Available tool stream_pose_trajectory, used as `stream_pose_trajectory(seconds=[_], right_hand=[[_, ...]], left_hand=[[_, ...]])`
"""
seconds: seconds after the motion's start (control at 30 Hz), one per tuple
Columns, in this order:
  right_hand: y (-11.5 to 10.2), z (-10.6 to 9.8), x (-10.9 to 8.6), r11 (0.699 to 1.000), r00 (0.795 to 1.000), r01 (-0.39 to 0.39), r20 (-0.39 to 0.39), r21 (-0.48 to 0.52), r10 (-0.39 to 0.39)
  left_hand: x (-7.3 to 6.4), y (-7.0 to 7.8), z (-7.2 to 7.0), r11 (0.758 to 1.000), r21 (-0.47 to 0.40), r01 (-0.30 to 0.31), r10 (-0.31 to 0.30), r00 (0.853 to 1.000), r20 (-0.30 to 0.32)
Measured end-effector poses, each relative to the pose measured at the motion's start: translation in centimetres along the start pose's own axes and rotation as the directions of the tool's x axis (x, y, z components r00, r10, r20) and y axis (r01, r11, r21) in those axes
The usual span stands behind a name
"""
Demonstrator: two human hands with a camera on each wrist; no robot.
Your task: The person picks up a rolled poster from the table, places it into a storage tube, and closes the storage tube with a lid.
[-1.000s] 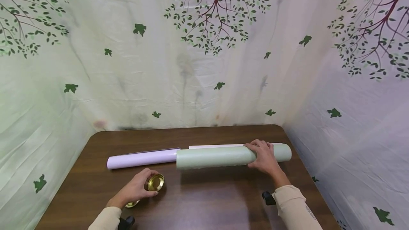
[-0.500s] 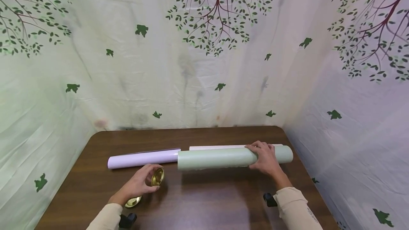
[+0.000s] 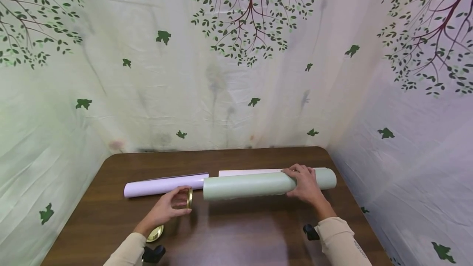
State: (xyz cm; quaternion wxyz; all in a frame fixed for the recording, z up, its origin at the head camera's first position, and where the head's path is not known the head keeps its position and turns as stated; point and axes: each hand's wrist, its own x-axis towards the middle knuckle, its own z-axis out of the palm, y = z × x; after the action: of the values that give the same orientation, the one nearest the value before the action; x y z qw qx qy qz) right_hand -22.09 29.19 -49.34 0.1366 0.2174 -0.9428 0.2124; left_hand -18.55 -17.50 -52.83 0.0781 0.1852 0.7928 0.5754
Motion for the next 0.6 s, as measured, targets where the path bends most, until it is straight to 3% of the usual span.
stream_pose_trajectory(seconds=[0.2, 0.43, 0.6], right_hand=[[-0.2, 0.0, 0.1, 1.0, 1.0, -0.005, 0.008, -0.01, 0.005], [-0.5, -0.1, 0.0, 1.0, 1.0, -0.012, 0.019, -0.009, 0.013], [-0.6, -0.1, -0.2, 1.0, 1.0, -0.009, 0.017, -0.002, 0.009]], left_hand=[[0.8, 0.4, 0.4, 0.997, -0.079, -0.013, 0.012, 1.0, -0.011], [1.1, 1.3, 0.8, 0.987, -0.159, 0.02, -0.025, 0.999, -0.026], [1.4, 1.7, 1.1, 0.978, -0.207, -0.014, 0.015, 1.0, 0.003]])
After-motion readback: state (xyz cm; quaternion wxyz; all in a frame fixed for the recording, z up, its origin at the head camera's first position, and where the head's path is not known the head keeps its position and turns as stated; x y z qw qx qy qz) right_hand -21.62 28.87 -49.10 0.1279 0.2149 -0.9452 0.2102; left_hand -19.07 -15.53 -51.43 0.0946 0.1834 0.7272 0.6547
